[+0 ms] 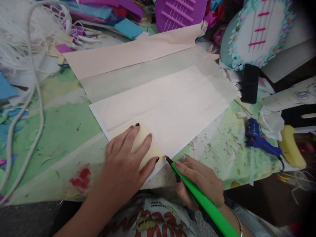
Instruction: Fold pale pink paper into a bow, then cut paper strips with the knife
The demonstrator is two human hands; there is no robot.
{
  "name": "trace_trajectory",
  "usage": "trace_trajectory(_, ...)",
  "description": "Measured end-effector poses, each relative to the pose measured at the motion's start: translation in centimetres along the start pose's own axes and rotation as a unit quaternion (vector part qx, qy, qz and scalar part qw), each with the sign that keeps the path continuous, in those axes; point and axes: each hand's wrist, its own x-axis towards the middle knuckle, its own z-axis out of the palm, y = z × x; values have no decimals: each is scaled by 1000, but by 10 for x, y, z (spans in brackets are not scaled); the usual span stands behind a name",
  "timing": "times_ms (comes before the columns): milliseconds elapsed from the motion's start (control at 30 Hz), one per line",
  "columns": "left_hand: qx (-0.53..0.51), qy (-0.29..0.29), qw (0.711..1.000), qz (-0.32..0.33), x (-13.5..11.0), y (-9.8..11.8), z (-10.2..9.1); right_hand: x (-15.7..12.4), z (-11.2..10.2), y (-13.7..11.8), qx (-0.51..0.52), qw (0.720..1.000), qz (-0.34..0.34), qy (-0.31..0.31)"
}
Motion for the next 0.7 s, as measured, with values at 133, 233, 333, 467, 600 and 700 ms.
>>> trace_trajectory(133, -3, -7, 1000, -4, 0, 0, -1, 0, 0, 0, -6, 1000, 5, -16)
trace_trajectory(233, -2, -4, 1000, -3, 1, 0, -1, -2, -1, -2, -17, 1000, 2, -21)
trace_trajectory(333, -2, -4, 1000, -2, 1, 0, -1, -4, -2, -3, -43, 999, -1, -18)
trace_trajectory(467, -3, -3, 1000, -2, 1, -1, 0, -4, -3, -2, -30, 999, -4, -19)
trace_trajectory(600, -7, -8, 1000, -8, 1, -1, -1, -3, -3, -1, -24, 1000, -3, -20)
trace_trajectory(700, -6, -4, 1000, -4, 1, -1, -1, -2, -3, -1, -3, 1000, -7, -23)
